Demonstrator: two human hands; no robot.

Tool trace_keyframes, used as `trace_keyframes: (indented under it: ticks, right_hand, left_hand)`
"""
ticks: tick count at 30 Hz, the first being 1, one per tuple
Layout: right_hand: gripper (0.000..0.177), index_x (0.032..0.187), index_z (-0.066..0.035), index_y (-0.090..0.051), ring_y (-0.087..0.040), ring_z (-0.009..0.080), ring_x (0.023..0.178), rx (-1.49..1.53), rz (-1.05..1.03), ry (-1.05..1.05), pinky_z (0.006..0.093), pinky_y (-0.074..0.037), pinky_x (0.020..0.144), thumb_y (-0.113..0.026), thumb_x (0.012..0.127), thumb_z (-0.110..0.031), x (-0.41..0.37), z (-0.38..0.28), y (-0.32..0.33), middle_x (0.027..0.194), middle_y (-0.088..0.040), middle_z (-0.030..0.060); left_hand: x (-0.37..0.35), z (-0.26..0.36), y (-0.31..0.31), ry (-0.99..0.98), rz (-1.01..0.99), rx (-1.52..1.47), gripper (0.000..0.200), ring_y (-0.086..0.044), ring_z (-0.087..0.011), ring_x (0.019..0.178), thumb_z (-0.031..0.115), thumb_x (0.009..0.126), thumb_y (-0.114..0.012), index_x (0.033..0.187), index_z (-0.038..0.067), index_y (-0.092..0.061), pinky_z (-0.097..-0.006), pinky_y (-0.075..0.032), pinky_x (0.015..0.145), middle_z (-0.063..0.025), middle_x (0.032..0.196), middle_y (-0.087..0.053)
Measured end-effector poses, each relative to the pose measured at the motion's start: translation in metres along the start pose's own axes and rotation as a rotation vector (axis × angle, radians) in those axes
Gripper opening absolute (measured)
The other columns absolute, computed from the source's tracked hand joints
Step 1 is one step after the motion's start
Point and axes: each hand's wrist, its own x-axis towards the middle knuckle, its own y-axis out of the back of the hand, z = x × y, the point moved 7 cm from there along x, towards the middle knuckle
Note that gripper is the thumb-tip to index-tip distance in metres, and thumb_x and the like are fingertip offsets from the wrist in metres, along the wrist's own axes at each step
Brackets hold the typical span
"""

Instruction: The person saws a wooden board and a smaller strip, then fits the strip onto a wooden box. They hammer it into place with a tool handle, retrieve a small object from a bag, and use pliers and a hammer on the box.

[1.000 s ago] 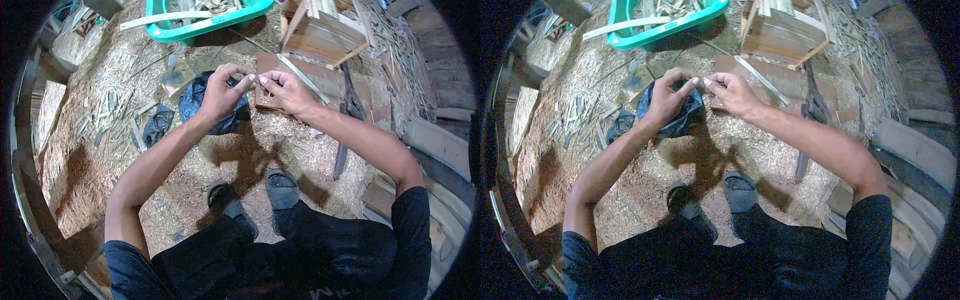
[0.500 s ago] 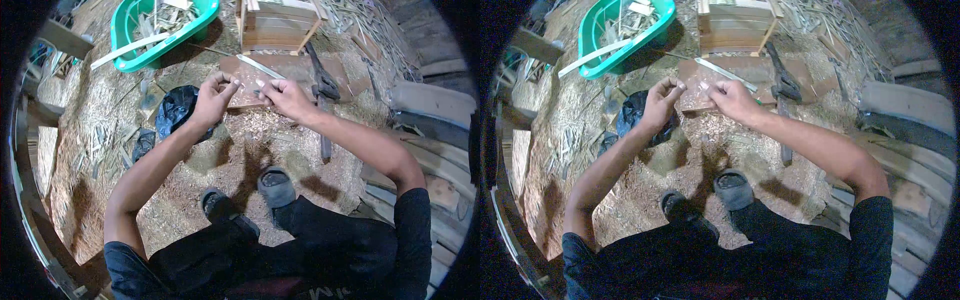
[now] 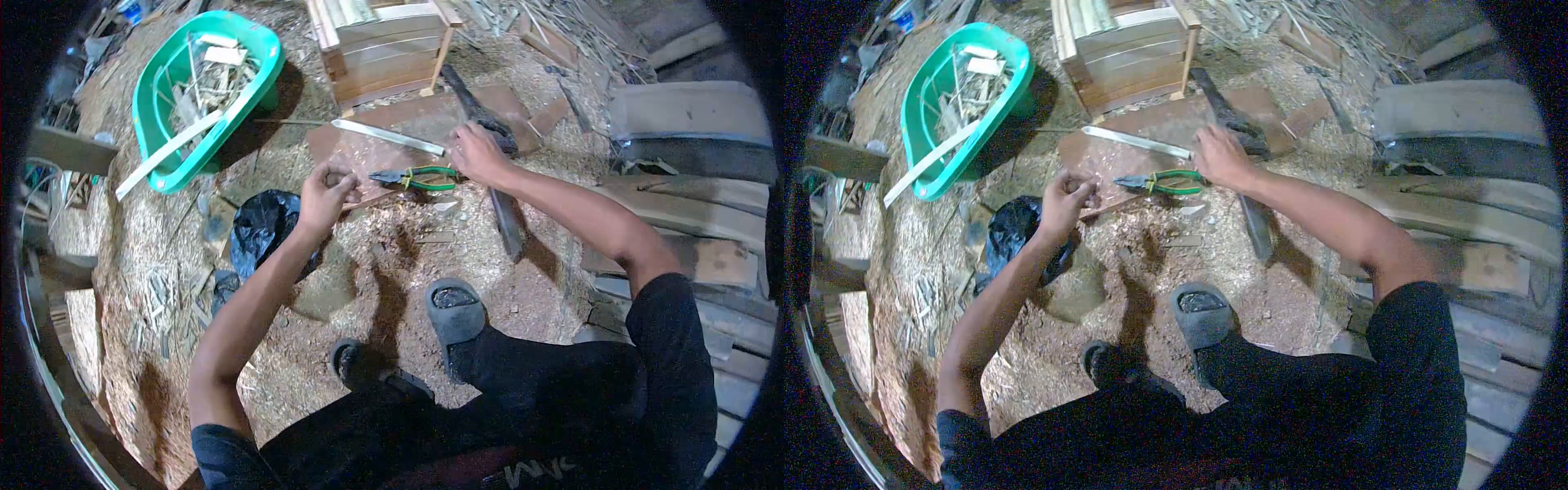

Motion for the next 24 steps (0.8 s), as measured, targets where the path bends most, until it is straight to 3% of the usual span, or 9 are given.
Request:
trace_keyframes:
  ticks: [5,8,11,15,16,19,20,23,24]
  right_hand:
    - [0.035,0.114,-0.001,-0.054,-0.054,0.0417,0.107,0.007,0.012,-0.028,0.0528,-0.043,0.094,-0.060,0.087,-0.022,0.008,0.023,-0.007,0.111,-0.055,0.0227]
    - [0.030,0.111,-0.002,-0.054,-0.055,0.0385,0.103,0.020,0.065,0.123,0.0477,-0.044,0.091,-0.063,0.088,-0.018,0.011,0.009,-0.014,0.104,-0.054,0.0189]
    - [0.030,0.112,-0.002,-0.054,-0.056,0.0372,0.104,0.059,-0.019,0.255,0.0466,-0.044,0.092,-0.063,0.090,-0.021,0.011,-0.009,-0.032,0.105,-0.055,0.0186]
    - [0.051,0.116,0.000,-0.054,-0.055,0.0371,0.107,0.195,-0.291,0.221,0.0466,-0.043,0.097,-0.068,0.088,-0.040,0.004,-0.037,-0.051,0.111,-0.055,0.0194]
    - [0.066,0.123,0.002,-0.051,-0.055,0.0367,0.111,0.054,-0.254,0.322,0.0472,-0.042,0.100,-0.071,0.084,-0.048,0.002,-0.046,-0.055,0.118,-0.053,0.0201]
    - [0.074,0.129,0.002,-0.047,-0.052,0.0367,0.116,-0.019,-0.205,0.414,0.0474,-0.041,0.102,-0.072,0.083,-0.050,0.000,-0.064,-0.056,0.124,-0.051,0.0207]
    - [0.070,0.131,0.001,-0.045,-0.050,0.0380,0.117,0.000,-0.206,0.413,0.0482,-0.041,0.102,-0.069,0.086,-0.046,0.000,-0.066,-0.054,0.125,-0.049,0.0210]
    - [0.064,0.130,0.000,-0.045,-0.048,0.0382,0.117,0.137,-0.207,0.156,0.0540,-0.035,0.102,-0.065,0.089,-0.044,0.017,-0.052,-0.061,0.123,-0.049,0.0205]
    - [0.053,0.127,-0.001,-0.047,-0.050,0.0381,0.115,0.135,-0.059,0.162,0.0515,-0.038,0.099,-0.065,0.090,-0.035,0.025,-0.050,-0.057,0.120,-0.050,0.0210]
  left_hand:
    - [0.007,-0.010,0.005,-0.009,-0.029,0.024,0.016,-0.065,-0.0137,0.071,0.005,0.094,-0.062,0.107,-0.005,-0.061,-0.0260,-0.054,0.066,-0.0083,0.089,-0.068]
    - [0.012,-0.013,0.005,0.007,-0.016,0.033,0.020,-0.068,-0.0161,0.078,0.003,0.094,-0.061,0.112,-0.006,-0.060,-0.0267,-0.055,0.069,-0.0099,0.092,-0.068]
    - [0.015,-0.012,-0.001,0.069,0.006,-0.059,0.020,-0.070,-0.0192,0.081,0.001,0.093,-0.061,0.111,-0.009,-0.060,-0.0286,-0.058,0.071,-0.0129,0.094,-0.068]
    - [0.027,-0.020,-0.008,0.084,0.019,-0.175,0.022,-0.070,-0.0218,0.082,-0.001,0.092,-0.061,0.112,-0.012,-0.059,-0.0294,-0.060,0.071,-0.0156,0.098,-0.068]
    - [0.029,-0.022,-0.009,0.067,0.011,-0.162,0.023,-0.070,-0.0215,0.083,0.001,0.093,-0.061,0.112,-0.011,-0.060,-0.0299,-0.060,0.072,-0.0153,0.098,-0.068]
    - [0.032,-0.023,-0.013,0.044,-0.013,-0.115,0.023,-0.070,-0.0207,0.083,0.005,0.093,-0.063,0.113,-0.008,-0.061,-0.0307,-0.059,0.075,-0.0145,0.097,-0.069]
    - [0.032,-0.023,-0.013,0.053,-0.019,-0.094,0.023,-0.070,-0.0204,0.083,0.005,0.093,-0.063,0.113,-0.008,-0.061,-0.0305,-0.059,0.075,-0.0142,0.097,-0.069]
    - [0.034,-0.028,-0.009,0.069,-0.020,-0.098,0.020,-0.069,-0.0194,0.082,0.005,0.094,-0.062,0.111,-0.005,-0.061,-0.0292,-0.059,0.071,-0.0134,0.096,-0.068]
    - [0.036,-0.031,-0.007,0.068,-0.019,-0.110,0.018,-0.069,-0.0190,0.081,0.005,0.095,-0.062,0.110,-0.004,-0.061,-0.0288,-0.059,0.070,-0.0132,0.096,-0.068]
